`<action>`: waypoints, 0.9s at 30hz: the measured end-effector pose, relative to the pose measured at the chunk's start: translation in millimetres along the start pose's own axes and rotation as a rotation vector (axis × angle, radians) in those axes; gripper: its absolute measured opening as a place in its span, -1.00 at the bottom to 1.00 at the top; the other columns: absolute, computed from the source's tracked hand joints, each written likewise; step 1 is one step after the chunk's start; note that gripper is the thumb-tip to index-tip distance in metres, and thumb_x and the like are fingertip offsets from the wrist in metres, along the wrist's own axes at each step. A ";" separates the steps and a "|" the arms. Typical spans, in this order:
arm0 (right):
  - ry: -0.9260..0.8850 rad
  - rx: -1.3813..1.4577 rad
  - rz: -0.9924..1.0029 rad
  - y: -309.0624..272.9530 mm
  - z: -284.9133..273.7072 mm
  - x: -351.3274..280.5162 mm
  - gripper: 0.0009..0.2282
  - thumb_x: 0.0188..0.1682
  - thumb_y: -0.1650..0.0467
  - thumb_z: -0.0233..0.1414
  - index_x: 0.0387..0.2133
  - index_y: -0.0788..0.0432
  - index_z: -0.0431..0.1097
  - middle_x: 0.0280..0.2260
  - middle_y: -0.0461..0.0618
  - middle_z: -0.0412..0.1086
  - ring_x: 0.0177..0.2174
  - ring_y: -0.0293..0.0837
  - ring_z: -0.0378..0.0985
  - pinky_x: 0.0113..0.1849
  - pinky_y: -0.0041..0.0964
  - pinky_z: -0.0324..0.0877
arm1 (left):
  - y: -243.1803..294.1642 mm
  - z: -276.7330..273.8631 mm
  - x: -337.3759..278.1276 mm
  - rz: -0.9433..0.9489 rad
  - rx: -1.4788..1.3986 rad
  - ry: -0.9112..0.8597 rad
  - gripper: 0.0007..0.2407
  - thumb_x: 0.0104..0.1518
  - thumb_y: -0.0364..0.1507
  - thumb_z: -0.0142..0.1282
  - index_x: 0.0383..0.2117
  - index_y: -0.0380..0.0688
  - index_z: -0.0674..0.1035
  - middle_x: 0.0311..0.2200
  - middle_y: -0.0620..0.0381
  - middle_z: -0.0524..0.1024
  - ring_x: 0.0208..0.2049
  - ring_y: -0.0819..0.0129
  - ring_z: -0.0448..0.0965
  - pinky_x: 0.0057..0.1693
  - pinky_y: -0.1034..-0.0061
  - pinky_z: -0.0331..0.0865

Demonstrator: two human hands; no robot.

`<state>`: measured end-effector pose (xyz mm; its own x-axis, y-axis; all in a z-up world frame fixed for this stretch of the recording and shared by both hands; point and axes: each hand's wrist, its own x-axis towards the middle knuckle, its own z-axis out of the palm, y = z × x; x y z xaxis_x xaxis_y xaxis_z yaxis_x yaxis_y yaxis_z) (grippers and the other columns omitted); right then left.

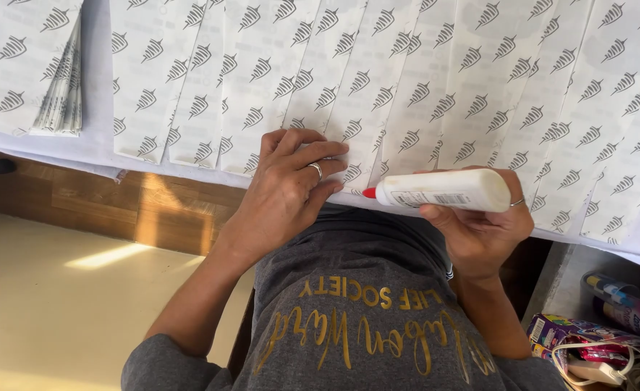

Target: The person applies adhesive to a series of printed paper templates and then folds them along marked lines, pressing the edges to secure the folds. The person then gathers and stacks several of these folded paper items together.

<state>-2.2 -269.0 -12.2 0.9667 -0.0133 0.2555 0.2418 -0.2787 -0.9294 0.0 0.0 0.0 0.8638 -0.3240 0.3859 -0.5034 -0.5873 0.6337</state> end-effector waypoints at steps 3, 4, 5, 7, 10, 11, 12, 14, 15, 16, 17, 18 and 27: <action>-0.021 -0.002 -0.016 -2.7 11.6 0.0 -0.63 -0.24 0.49 0.37 -0.23 0.41 0.39 -0.23 0.14 0.40 -0.24 0.01 0.59 -0.26 -0.24 0.55 | 2.0 1.8 0.2 0.001 0.013 0.023 -0.95 0.23 -0.58 0.20 -0.25 -0.31 0.64 -0.02 0.02 0.60 -0.01 -0.01 0.49 0.09 0.14 0.20; -0.053 -0.035 -0.016 -2.5 16.2 0.3 -0.66 -0.25 0.50 0.38 -0.26 0.41 0.42 -0.23 0.14 0.43 -0.26 -0.04 0.57 -0.30 -0.33 0.48 | 2.3 2.2 0.0 0.004 0.029 0.034 -0.94 0.24 -0.61 0.17 -0.22 -0.31 0.65 -0.02 0.02 0.60 -0.01 -0.01 0.49 0.09 0.15 0.21; -0.056 -0.033 -0.017 -9.9 24.9 4.3 -0.66 -0.25 0.50 0.38 -0.26 0.41 0.42 -0.23 0.14 0.43 -0.26 -0.04 0.57 -0.30 -0.33 0.48 | 2.2 1.6 -0.1 0.002 0.031 0.035 -0.94 0.24 -0.61 0.17 -0.22 -0.31 0.65 -0.02 0.02 0.60 -0.01 -0.01 0.49 0.09 0.15 0.21; -0.204 0.226 -0.027 -24.5 41.2 10.8 -0.61 -0.17 0.57 0.27 -0.14 0.44 0.23 -0.24 0.43 0.50 -0.17 0.28 0.67 -0.15 -0.06 0.66 | 2.4 1.6 -1.0 0.008 0.030 0.016 -0.84 0.22 -0.70 0.01 -0.19 -0.31 0.63 0.01 0.01 0.58 0.00 -0.02 0.46 0.09 0.15 0.19; -0.141 0.133 -0.118 5.8 44.3 0.9 -0.72 -0.21 0.56 0.34 -0.32 0.43 0.39 -0.16 0.17 0.36 -0.18 0.09 0.60 -0.26 -0.21 0.62 | 3.7 1.8 -1.4 0.002 0.035 0.016 -0.81 0.18 -0.74 -0.02 -0.22 -0.32 0.64 0.02 0.00 0.58 0.01 -0.01 0.46 0.10 0.16 0.18; -0.142 0.134 -0.119 2.9 38.8 1.8 -0.72 -0.21 0.56 0.34 -0.32 0.43 0.39 -0.16 0.17 0.36 -0.18 0.09 0.60 -0.26 -0.21 0.62 | 3.1 2.9 -2.1 0.002 0.037 0.017 -0.81 0.18 -0.74 -0.02 -0.22 -0.32 0.64 0.02 0.00 0.58 0.01 -0.01 0.46 0.10 0.16 0.18; -0.120 0.073 -0.074 0.2 33.5 2.7 -0.67 -0.22 0.53 0.36 -0.26 0.41 0.38 -0.23 0.12 0.40 -0.24 0.00 0.57 -0.30 -0.28 0.54 | 2.3 3.9 -2.9 0.002 0.041 0.023 -0.80 0.18 -0.74 -0.03 -0.20 -0.33 0.64 0.02 0.00 0.58 0.02 -0.01 0.46 0.11 0.14 0.18; -0.100 0.009 -0.026 0.8 19.4 1.2 -0.62 -0.23 0.50 0.38 -0.20 0.39 0.38 -0.30 0.06 0.44 -0.29 -0.10 0.55 -0.33 -0.35 0.46 | 1.0 5.6 -4.1 0.001 0.043 0.029 -0.79 0.18 -0.73 -0.04 -0.19 -0.34 0.65 0.02 0.00 0.58 0.03 -0.01 0.47 0.11 0.13 0.19; -0.055 -0.020 -0.008 4.3 10.6 -0.7 -0.63 -0.23 0.50 0.38 -0.22 0.37 0.38 -0.32 0.03 0.40 -0.32 -0.12 0.50 -0.34 -0.34 0.42 | 0.3 6.2 -4.0 0.013 0.037 0.029 -0.81 0.18 -0.74 -0.03 -0.19 -0.37 0.64 0.01 -0.03 0.57 0.02 -0.03 0.46 0.10 0.12 0.20; -0.010 -0.049 0.010 7.8 1.9 -2.7 -0.64 -0.23 0.49 0.39 -0.24 0.34 0.38 -0.35 0.00 0.36 -0.34 -0.14 0.45 -0.34 -0.34 0.39 | -0.4 6.7 -3.9 0.024 0.030 0.028 -0.82 0.18 -0.74 -0.01 -0.20 -0.41 0.64 0.01 -0.06 0.57 0.02 -0.06 0.45 0.09 0.11 0.20; -0.011 -0.049 0.011 8.7 -1.3 -3.5 -0.64 -0.23 0.49 0.39 -0.24 0.34 0.38 -0.35 0.00 0.36 -0.34 -0.14 0.45 -0.34 -0.34 0.39 | -0.9 5.0 -5.2 0.022 0.030 0.029 -0.82 0.18 -0.74 -0.01 -0.20 -0.41 0.64 0.01 -0.06 0.57 0.02 -0.06 0.45 0.09 0.11 0.20; 0.040 0.008 0.033 9.3 -4.5 -4.3 -0.62 -0.22 0.47 0.38 -0.21 0.34 0.36 -0.34 -0.01 0.36 -0.32 -0.16 0.45 -0.32 -0.33 0.41 | -1.4 3.1 -6.6 0.034 -0.029 0.028 -0.81 0.20 -0.76 -0.04 -0.14 -0.42 0.60 0.05 -0.09 0.54 0.03 -0.09 0.44 0.09 0.11 0.22; -0.014 0.080 -0.052 -15.7 40.2 7.2 -0.61 -0.23 0.50 0.35 -0.20 0.42 0.34 -0.27 0.12 0.38 -0.24 0.09 0.56 -0.24 -0.18 0.52 | -13.5 -47.5 -23.2 -0.042 0.178 0.061 -0.93 0.23 -0.62 0.25 -0.24 -0.39 0.63 -0.07 -0.05 0.60 -0.05 -0.05 0.46 0.00 0.17 0.24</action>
<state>4.3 -226.1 -6.5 0.9538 0.0129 0.3002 0.2966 -0.2014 -0.9335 -14.3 50.6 14.4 0.8782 -0.2539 0.4054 -0.4507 -0.7230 0.5236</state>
